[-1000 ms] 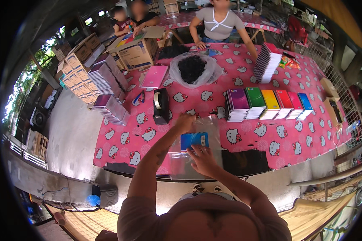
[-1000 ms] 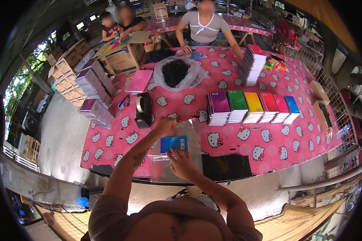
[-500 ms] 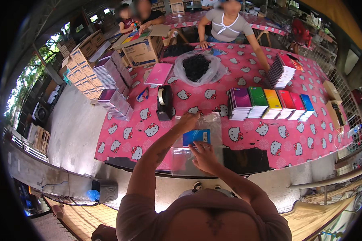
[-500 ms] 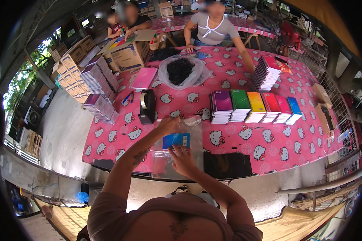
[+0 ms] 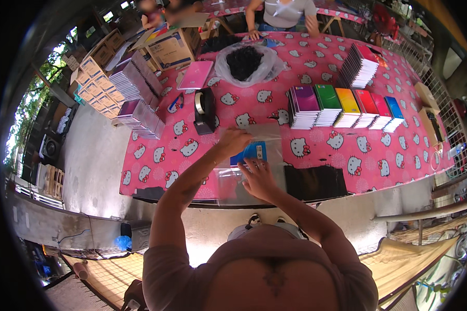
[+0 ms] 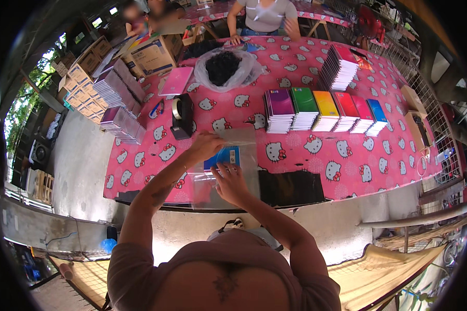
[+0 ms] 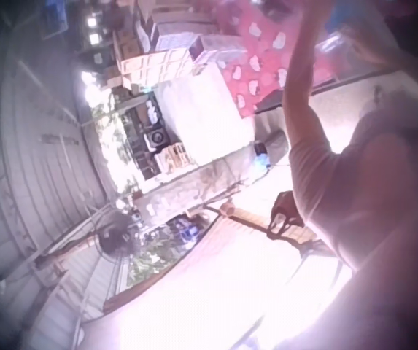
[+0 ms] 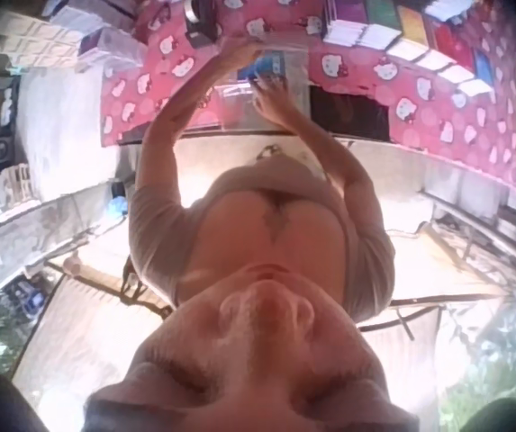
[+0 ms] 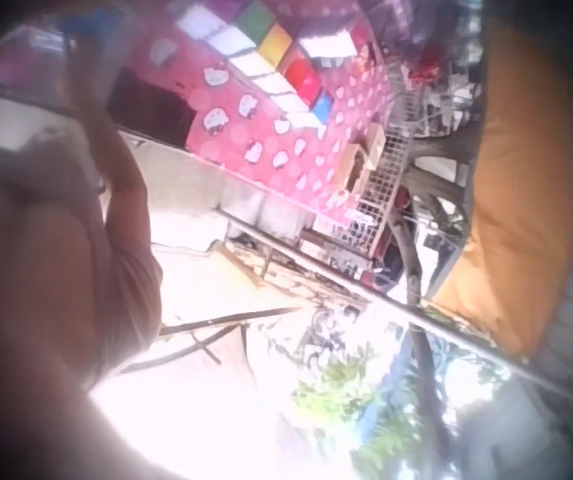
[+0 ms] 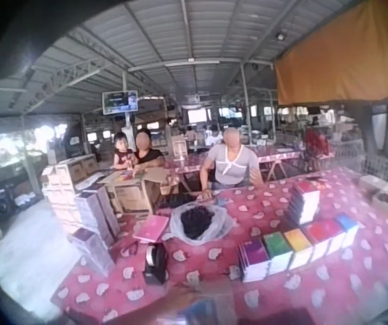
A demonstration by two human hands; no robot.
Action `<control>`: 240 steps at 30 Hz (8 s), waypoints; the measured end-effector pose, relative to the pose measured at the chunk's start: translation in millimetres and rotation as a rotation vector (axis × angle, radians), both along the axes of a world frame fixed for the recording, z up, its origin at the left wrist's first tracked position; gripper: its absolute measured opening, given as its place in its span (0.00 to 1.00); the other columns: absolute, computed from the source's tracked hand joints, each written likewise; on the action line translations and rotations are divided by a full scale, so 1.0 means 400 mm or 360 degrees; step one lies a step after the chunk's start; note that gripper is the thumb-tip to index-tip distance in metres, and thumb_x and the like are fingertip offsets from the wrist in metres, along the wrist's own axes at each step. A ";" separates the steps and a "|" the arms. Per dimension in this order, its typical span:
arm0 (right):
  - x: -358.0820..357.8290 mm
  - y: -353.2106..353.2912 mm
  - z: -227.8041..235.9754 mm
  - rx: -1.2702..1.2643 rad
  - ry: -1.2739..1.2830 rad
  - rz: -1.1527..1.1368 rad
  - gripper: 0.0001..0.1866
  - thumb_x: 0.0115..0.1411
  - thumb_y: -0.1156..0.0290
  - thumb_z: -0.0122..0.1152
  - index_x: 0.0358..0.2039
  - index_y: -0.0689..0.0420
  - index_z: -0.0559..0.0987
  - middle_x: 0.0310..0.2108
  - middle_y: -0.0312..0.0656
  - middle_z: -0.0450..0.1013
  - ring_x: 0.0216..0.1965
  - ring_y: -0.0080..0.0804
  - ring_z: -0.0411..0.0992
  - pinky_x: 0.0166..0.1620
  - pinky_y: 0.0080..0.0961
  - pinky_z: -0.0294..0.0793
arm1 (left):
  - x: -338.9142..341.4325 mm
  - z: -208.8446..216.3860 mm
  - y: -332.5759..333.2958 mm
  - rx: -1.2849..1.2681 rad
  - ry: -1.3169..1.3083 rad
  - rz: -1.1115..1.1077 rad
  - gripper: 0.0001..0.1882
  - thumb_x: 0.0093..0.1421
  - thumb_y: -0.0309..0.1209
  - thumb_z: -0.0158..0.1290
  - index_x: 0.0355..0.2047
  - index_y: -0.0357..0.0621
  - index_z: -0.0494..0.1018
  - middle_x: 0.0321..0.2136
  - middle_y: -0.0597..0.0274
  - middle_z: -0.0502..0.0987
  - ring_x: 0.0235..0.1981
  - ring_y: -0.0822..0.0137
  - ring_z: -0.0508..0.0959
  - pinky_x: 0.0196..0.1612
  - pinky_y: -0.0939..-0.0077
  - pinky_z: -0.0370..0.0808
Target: The person places small colored books into clear plastic sleeves, seals them, and stacks the completed packages on the table.
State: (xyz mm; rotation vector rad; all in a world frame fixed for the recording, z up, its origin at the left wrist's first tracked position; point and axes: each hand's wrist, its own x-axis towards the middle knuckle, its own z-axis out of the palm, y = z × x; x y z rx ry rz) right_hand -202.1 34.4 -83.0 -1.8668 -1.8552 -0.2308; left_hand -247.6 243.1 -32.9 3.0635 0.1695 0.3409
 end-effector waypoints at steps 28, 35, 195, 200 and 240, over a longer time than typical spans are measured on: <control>0.118 0.035 -0.012 -0.0015 -0.0421 -0.0118 0.26 0.49 0.64 0.66 0.50 0.58 0.76 0.49 0.40 0.69 0.52 0.32 0.69 0.60 0.37 0.61 | -0.129 -0.113 -0.209 -0.0440 -0.0472 0.0290 0.22 0.58 0.26 0.53 0.54 0.34 0.70 0.53 0.45 0.74 0.57 0.44 0.72 0.61 0.54 0.69; 0.117 0.030 0.000 -0.0024 -0.0456 0.0038 0.30 0.45 0.59 0.70 0.48 0.59 0.77 0.46 0.38 0.71 0.49 0.31 0.71 0.59 0.34 0.61 | -0.283 -0.181 0.011 -0.0434 -0.0740 0.1066 0.23 0.61 0.33 0.56 0.56 0.40 0.72 0.52 0.43 0.75 0.52 0.45 0.77 0.52 0.60 0.76; 0.285 0.108 0.175 -0.0036 0.0910 0.0797 0.33 0.52 0.62 0.72 0.57 0.57 0.74 0.51 0.42 0.74 0.54 0.39 0.71 0.57 0.38 0.68 | -0.134 0.095 -0.107 -0.1545 -0.0490 0.0088 0.34 0.59 0.30 0.63 0.63 0.39 0.64 0.55 0.57 0.74 0.56 0.58 0.75 0.58 0.62 0.72; 0.273 0.081 0.140 0.0160 0.0493 0.0649 0.14 0.54 0.70 0.67 0.42 0.55 0.79 0.46 0.41 0.75 0.49 0.44 0.72 0.53 0.40 0.69 | -0.147 0.084 -0.138 -0.0434 -0.0438 -0.0036 0.31 0.52 0.30 0.65 0.56 0.38 0.71 0.54 0.52 0.75 0.54 0.49 0.76 0.57 0.55 0.73; 0.218 0.163 0.024 0.0000 0.1497 0.0151 0.29 0.54 0.72 0.67 0.58 0.47 0.75 0.47 0.44 0.63 0.46 0.39 0.68 0.50 0.33 0.71 | -0.283 -0.174 0.323 -0.0361 -0.0537 0.1874 0.14 0.62 0.38 0.52 0.32 0.40 0.80 0.31 0.51 0.83 0.31 0.52 0.83 0.33 0.58 0.77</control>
